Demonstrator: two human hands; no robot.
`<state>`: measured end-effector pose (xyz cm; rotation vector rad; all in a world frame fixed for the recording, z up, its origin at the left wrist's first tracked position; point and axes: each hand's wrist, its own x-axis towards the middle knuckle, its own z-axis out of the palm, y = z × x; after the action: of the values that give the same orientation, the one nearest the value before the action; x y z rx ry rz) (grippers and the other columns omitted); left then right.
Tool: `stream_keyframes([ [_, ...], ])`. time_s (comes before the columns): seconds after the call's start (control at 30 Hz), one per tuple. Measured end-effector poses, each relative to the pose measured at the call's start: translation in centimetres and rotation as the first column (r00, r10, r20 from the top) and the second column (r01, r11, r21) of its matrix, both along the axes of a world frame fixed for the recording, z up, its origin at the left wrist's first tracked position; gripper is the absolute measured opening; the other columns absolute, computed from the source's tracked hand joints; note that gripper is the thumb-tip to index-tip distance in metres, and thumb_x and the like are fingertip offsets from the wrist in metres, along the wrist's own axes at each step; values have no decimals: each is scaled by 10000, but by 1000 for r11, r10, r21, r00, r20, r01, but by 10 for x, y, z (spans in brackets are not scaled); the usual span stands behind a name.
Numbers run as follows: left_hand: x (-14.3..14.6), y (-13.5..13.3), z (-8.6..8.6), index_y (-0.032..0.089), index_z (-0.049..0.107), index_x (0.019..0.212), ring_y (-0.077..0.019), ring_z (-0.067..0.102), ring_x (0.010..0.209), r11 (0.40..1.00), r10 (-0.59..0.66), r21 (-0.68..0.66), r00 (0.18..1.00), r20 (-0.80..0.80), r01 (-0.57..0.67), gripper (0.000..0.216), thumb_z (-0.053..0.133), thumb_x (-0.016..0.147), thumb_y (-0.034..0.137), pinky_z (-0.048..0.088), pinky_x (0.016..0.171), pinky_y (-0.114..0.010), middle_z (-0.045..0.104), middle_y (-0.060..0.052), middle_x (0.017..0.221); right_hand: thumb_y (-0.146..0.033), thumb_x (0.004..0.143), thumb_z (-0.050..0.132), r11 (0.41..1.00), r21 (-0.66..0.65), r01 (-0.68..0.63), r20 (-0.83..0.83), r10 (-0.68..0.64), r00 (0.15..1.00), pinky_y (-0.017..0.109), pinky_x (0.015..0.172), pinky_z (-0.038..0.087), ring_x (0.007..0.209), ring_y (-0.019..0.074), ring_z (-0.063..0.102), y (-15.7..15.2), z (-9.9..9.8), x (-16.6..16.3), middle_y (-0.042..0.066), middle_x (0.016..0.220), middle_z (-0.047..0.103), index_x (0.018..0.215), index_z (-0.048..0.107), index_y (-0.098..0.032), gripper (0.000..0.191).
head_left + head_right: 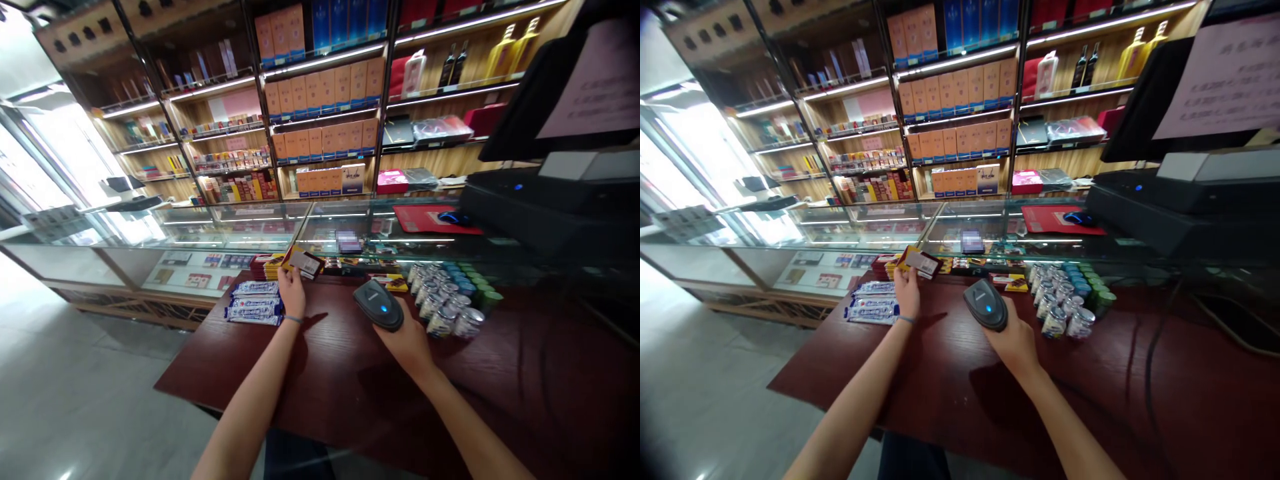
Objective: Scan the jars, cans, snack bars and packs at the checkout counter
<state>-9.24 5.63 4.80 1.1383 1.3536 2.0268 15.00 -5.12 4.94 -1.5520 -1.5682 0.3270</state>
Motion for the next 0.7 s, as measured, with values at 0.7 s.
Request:
stream_keyframes([
  [0.7,39,-19,-48,272,571,1080,-132,677,1060,890,-290,-3,572,767,455,192,537,952,132,535,1004,-377,655,-49,1231,-321,805,609,986,-46,-161,480,164,862,295,543,415,708,295,743,-1,-12,3,28,737,740,1010,525,-247,234],
])
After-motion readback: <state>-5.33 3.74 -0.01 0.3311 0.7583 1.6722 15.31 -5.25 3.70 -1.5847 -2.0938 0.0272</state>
